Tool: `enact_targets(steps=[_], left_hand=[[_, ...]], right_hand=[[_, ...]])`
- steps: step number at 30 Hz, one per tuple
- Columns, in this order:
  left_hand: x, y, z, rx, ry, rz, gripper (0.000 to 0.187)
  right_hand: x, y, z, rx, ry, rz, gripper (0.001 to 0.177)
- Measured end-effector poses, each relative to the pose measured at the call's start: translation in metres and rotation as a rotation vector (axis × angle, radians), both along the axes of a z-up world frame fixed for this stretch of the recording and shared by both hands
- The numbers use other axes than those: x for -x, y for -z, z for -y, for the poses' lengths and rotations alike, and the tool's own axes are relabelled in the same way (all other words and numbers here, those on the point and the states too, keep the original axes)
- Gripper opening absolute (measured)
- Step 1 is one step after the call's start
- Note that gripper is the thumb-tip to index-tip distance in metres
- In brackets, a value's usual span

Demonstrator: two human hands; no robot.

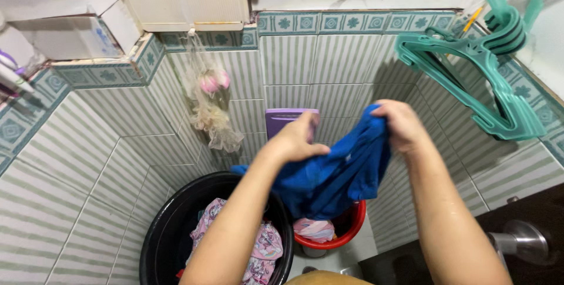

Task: The person takes wet clothes from a red bucket, places them on hangers, and puts them into a black basin. The person handles a blue shirt, a black shirt, a pink patterned top, a grey patterned top, a black top, a brown top, and a grey patterned top.

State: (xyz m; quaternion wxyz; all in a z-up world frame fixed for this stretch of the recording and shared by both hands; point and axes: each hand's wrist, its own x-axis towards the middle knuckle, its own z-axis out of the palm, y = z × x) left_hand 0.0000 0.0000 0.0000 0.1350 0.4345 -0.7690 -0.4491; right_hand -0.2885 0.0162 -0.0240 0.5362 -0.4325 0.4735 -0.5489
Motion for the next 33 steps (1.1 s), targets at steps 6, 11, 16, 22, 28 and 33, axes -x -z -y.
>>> enact_targets(steps=[6, 11, 16, 22, 28, 33], left_hand=[[0.058, 0.031, 0.001, 0.488, 0.117, -0.417, 0.094], [0.059, 0.026, -0.009, 0.500, 0.104, -0.199, 0.066], [0.068, 0.028, -0.011, 0.625, 0.140, 0.002, 0.029], [0.093, 0.056, 0.005, 0.680, 0.001, -0.208, 0.026], [0.091, 0.029, 0.005, 0.458, -0.095, 0.009, 0.034], [0.090, 0.046, 0.024, 0.385, -0.021, 0.164, 0.039]], right_hand=[[-0.016, 0.038, 0.024, 0.215, -0.114, -0.325, 0.014], [0.009, 0.016, -0.008, 0.247, -0.018, -0.814, 0.017], [0.093, -0.011, -0.009, 0.537, 0.797, -1.208, 0.029], [0.184, -0.032, -0.003, 0.226, 1.202, -1.465, 0.044], [0.221, -0.016, 0.006, 0.146, 1.133, -1.554, 0.032], [0.226, -0.021, 0.007, 0.435, 1.147, -1.468, 0.027]])
